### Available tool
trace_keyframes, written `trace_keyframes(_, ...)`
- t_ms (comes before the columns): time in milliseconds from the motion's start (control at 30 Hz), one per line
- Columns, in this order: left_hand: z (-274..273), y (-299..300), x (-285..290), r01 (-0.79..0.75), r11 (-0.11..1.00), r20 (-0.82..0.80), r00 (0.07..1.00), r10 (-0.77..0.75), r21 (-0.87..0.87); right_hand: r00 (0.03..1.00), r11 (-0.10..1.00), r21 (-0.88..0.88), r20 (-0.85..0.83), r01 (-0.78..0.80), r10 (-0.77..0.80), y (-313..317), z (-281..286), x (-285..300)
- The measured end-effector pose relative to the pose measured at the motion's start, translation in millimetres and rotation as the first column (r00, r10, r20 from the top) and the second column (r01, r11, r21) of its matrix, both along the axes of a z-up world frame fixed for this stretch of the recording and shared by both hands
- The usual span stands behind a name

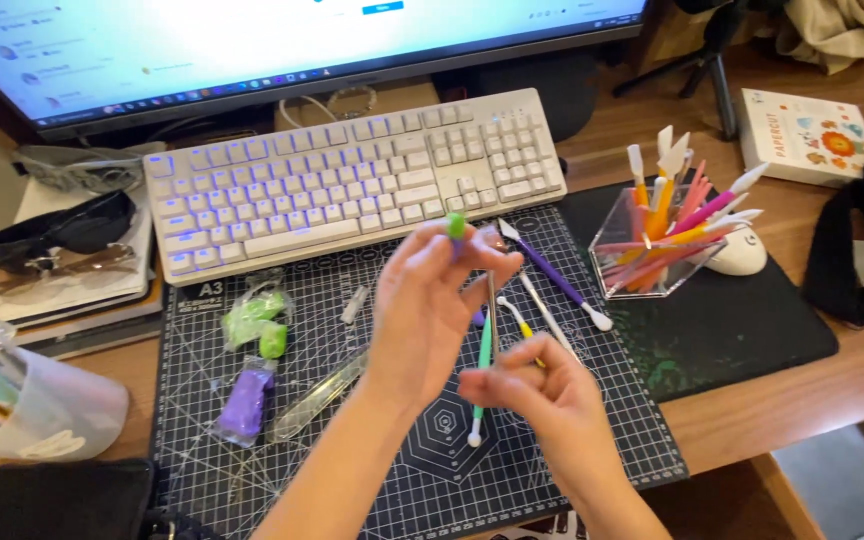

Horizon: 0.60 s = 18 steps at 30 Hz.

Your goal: Using a needle tool to add fine texture and details to a small piece of green modeling clay on a workspace.

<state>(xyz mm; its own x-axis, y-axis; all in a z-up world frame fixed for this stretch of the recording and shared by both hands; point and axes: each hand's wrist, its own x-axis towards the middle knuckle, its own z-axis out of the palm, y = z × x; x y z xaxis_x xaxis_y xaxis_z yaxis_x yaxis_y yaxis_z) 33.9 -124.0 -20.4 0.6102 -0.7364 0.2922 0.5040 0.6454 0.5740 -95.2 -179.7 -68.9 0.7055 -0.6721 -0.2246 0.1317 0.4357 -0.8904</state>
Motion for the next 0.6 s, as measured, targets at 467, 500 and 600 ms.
trace_keyframes(467,-1.0,-0.6,-0.4,-0.044,0.977,0.005,0.999,0.044,0.21,0.992,0.768,-0.64,0.081,-0.024,0.099,-44.7,84.3,5.6)
trace_keyframes(500,0.0,-1.1,-1.6,-0.023,0.974,-0.003,1.0,0.024,0.225,0.968,0.64,-0.756,0.241,0.141,0.073,-46.4,95.5,7.3)
trace_keyframes(600,-5.6,2.2,-5.7,0.001,0.976,-0.013,1.0,0.002,0.22,0.878,0.535,-0.736,0.479,0.414,-0.02,-62.8,78.8,22.4)
